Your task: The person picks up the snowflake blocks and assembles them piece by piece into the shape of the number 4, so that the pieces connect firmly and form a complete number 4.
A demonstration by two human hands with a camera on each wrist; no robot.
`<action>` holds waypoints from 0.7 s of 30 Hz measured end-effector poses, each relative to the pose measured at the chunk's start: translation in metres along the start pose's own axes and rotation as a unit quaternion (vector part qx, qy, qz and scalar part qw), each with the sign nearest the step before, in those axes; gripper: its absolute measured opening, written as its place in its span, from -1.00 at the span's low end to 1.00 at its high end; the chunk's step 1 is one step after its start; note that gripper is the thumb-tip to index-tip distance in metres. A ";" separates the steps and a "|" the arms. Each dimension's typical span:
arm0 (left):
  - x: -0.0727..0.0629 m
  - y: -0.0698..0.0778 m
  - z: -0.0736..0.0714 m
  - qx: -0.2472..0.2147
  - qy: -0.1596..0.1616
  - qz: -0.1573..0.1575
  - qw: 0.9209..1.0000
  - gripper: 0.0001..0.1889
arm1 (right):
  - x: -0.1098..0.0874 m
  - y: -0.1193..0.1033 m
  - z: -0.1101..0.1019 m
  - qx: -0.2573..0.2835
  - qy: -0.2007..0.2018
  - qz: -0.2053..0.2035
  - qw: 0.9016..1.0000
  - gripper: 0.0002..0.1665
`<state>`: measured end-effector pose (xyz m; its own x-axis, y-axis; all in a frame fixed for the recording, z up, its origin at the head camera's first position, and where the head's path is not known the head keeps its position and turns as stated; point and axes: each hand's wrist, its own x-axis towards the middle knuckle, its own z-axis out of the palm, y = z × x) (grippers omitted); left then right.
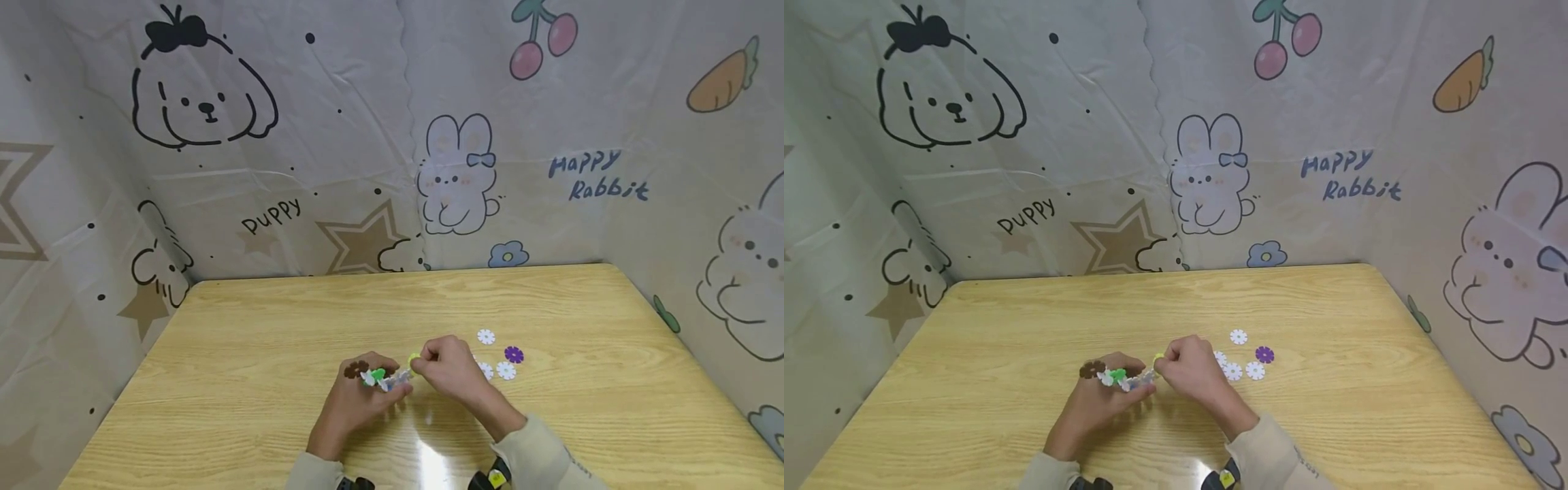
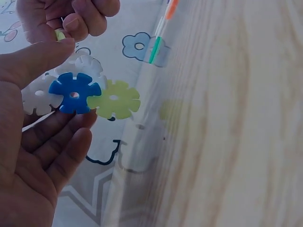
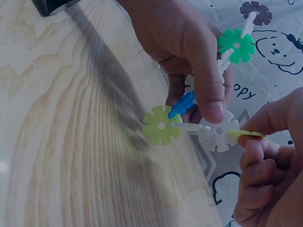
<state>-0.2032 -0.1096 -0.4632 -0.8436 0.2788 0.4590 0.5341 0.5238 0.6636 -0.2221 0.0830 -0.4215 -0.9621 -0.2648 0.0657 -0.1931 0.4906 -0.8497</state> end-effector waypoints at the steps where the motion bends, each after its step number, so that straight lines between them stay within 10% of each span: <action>1: 0.000 0.000 0.000 -0.002 0.003 0.006 1.000 -0.76 | 0.000 0.000 0.000 0.001 -0.001 0.001 1.000 -0.78; 11: 0.002 -0.002 -0.001 -0.066 0.008 0.041 0.997 -0.88 | -0.002 -0.004 0.003 0.002 -0.010 -0.006 1.000 -0.77; 21: 0.002 0.000 -0.001 -0.032 0.009 0.035 0.999 -0.88 | -0.004 -0.003 0.001 0.005 -0.036 -0.011 0.999 -0.74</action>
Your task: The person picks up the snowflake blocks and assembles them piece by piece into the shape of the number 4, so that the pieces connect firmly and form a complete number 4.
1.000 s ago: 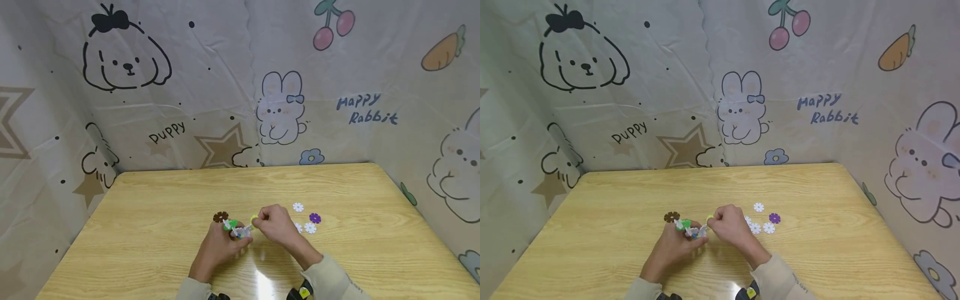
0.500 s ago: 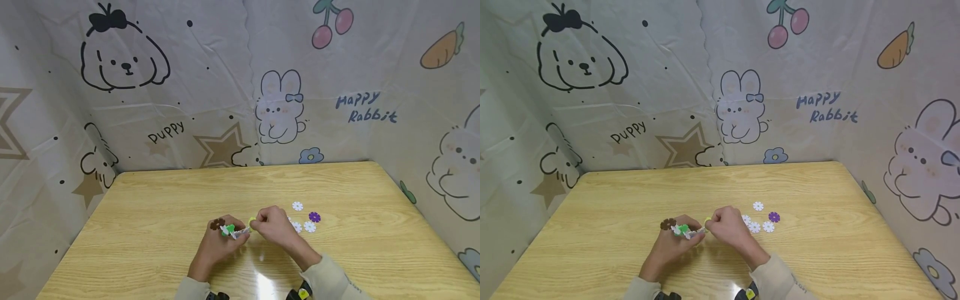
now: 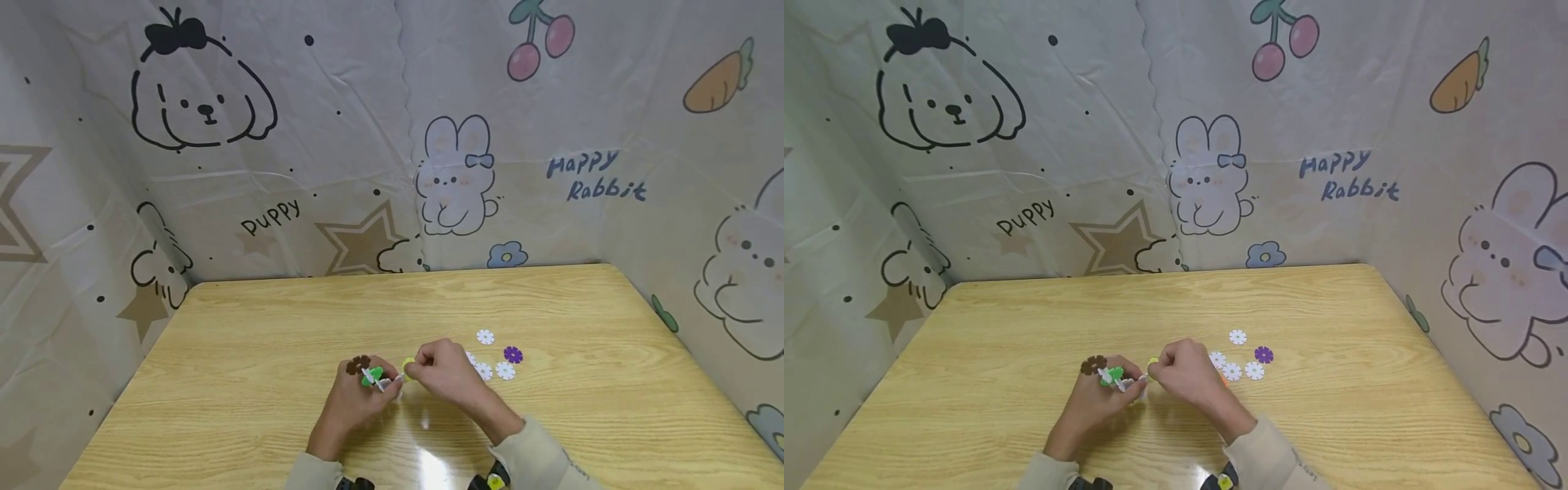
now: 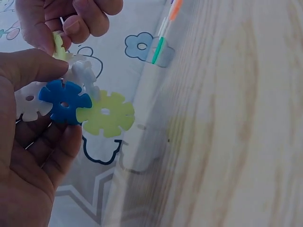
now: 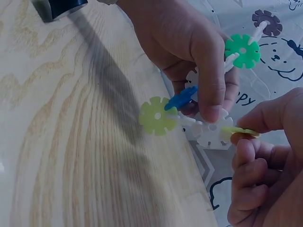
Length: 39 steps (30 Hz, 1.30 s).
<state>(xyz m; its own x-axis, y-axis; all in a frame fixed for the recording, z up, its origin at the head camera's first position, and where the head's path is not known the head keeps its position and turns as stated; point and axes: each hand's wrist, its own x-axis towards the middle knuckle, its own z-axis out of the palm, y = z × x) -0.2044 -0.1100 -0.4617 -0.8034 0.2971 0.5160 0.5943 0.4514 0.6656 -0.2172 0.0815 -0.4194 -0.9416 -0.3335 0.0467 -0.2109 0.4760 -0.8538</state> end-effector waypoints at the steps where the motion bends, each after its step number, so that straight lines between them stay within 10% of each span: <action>1: 0.000 0.000 0.000 0.002 0.001 -0.001 1.000 -0.88 | 0.000 0.000 -0.001 -0.001 -0.006 0.001 1.000 -0.73; 28: -0.001 0.005 -0.007 -0.003 -0.004 -0.076 0.997 -0.83 | 0.007 0.030 -0.032 -0.046 0.035 0.040 0.997 -0.93; 39: -0.002 0.003 -0.007 -0.031 -0.002 -0.050 0.998 -0.84 | 0.019 0.049 -0.031 -0.121 0.025 0.061 0.990 -0.86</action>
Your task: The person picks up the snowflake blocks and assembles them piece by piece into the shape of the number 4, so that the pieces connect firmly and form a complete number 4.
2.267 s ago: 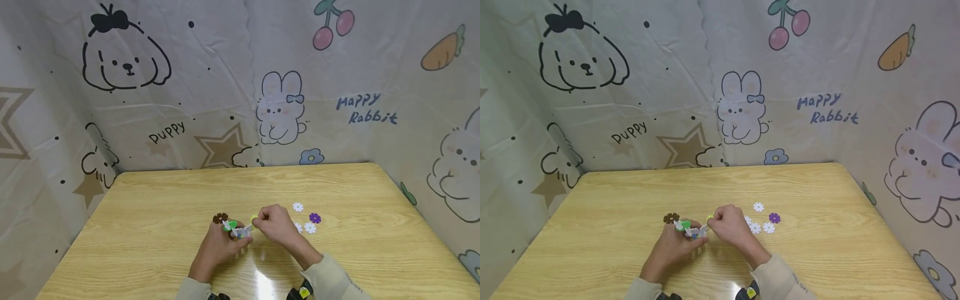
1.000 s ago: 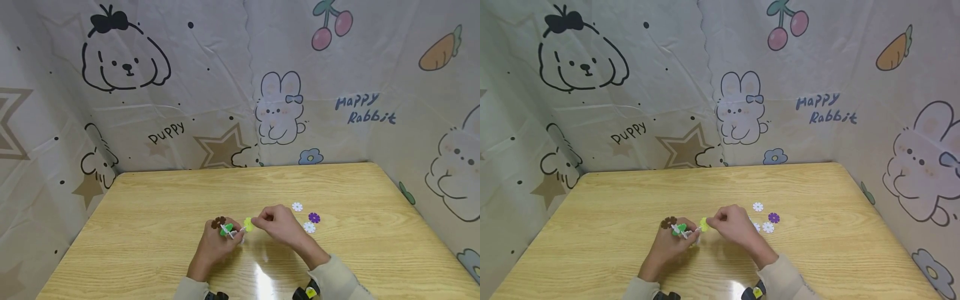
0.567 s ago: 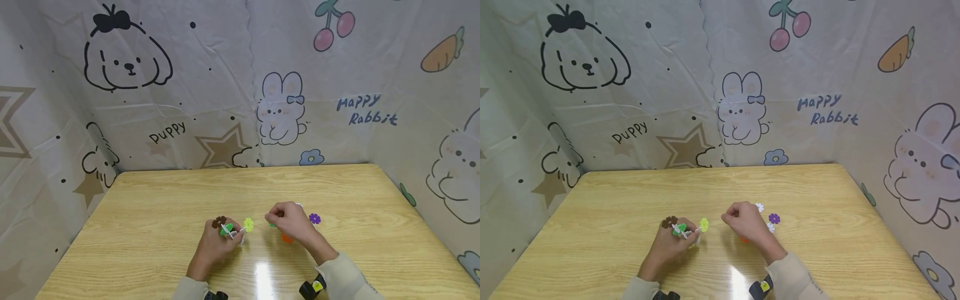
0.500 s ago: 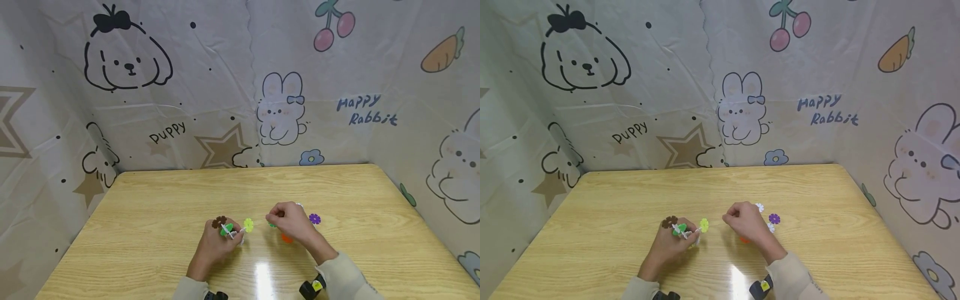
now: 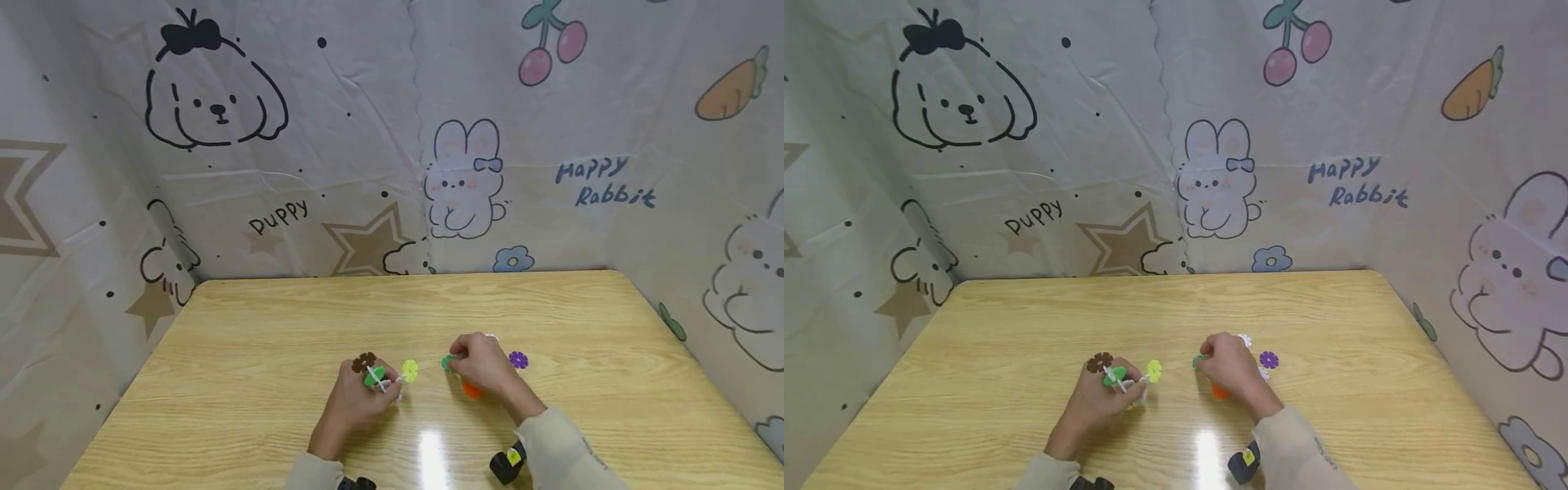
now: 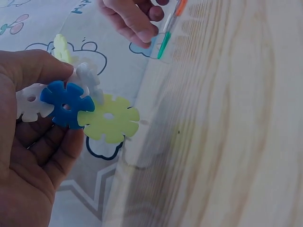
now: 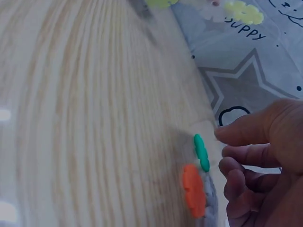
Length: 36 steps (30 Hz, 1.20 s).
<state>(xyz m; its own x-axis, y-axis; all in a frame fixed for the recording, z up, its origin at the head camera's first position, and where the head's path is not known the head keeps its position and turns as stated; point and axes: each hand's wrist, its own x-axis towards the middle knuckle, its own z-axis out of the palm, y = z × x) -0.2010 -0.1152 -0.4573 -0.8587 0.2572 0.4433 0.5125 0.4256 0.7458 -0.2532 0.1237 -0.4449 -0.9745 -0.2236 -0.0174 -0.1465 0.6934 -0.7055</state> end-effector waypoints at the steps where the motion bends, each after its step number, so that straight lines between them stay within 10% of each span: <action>1: 0.000 0.000 0.000 0.000 -0.001 -0.001 1.000 -0.84 | 0.001 0.001 0.001 -0.003 -0.005 0.006 1.000 -0.85; 36: -0.001 -0.002 -0.002 0.003 -0.017 -0.029 0.999 -0.87 | 0.015 0.002 0.005 -0.081 -0.039 0.074 0.993 -0.70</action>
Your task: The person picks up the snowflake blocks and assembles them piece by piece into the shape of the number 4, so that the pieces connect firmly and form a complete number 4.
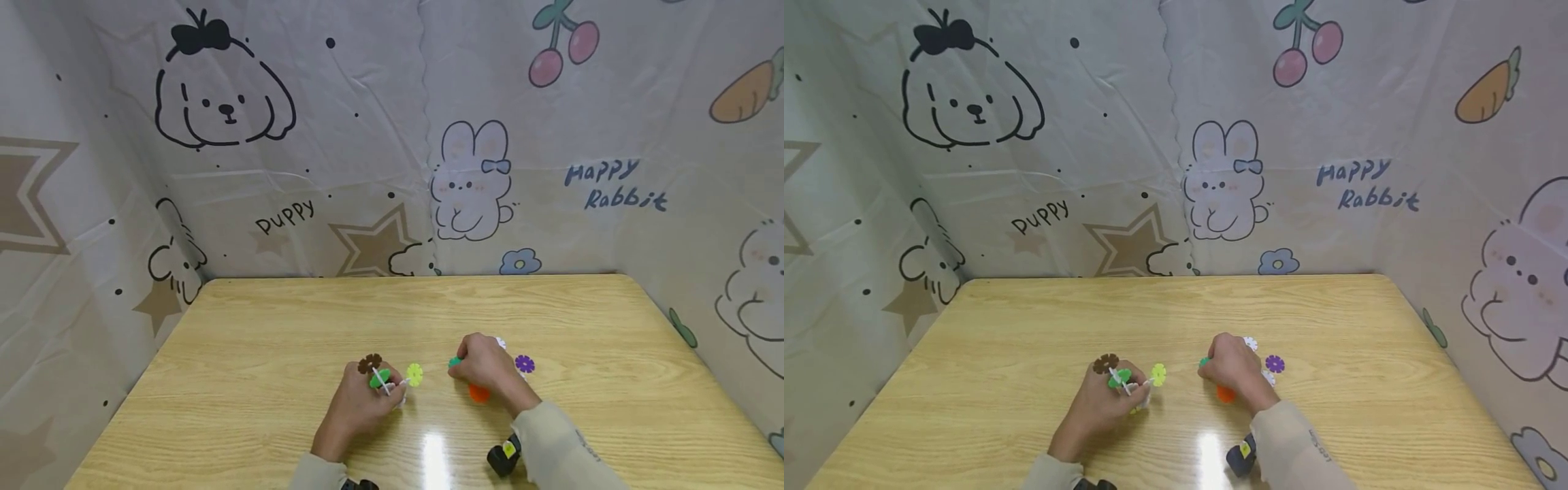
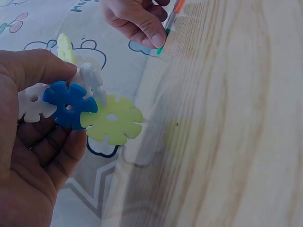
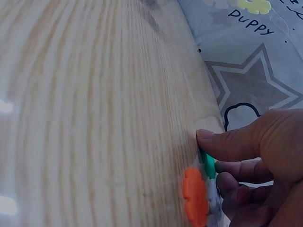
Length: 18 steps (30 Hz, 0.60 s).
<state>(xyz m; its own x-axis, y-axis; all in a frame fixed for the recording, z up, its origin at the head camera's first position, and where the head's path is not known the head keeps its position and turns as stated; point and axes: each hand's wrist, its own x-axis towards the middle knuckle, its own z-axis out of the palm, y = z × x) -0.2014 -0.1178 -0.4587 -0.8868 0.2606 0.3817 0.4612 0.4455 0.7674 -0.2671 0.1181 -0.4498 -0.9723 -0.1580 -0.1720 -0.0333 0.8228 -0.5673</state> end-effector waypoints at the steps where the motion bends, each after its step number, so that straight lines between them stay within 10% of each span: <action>1: 0.000 0.000 0.000 0.002 0.000 -0.001 1.000 -0.87 | 0.000 0.000 0.000 0.000 -0.003 0.001 1.000 -0.71; 18: 0.000 -0.001 -0.001 0.012 -0.008 0.001 1.000 -0.86 | -0.002 0.004 -0.003 0.040 0.032 -0.050 0.997 -0.74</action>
<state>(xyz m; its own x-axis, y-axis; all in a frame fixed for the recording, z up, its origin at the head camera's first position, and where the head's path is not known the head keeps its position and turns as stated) -0.2019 -0.1190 -0.4594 -0.8851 0.2754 0.3753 0.4643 0.4656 0.7534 -0.2664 0.1237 -0.4494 -0.9779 -0.1998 -0.0621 -0.1142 0.7581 -0.6421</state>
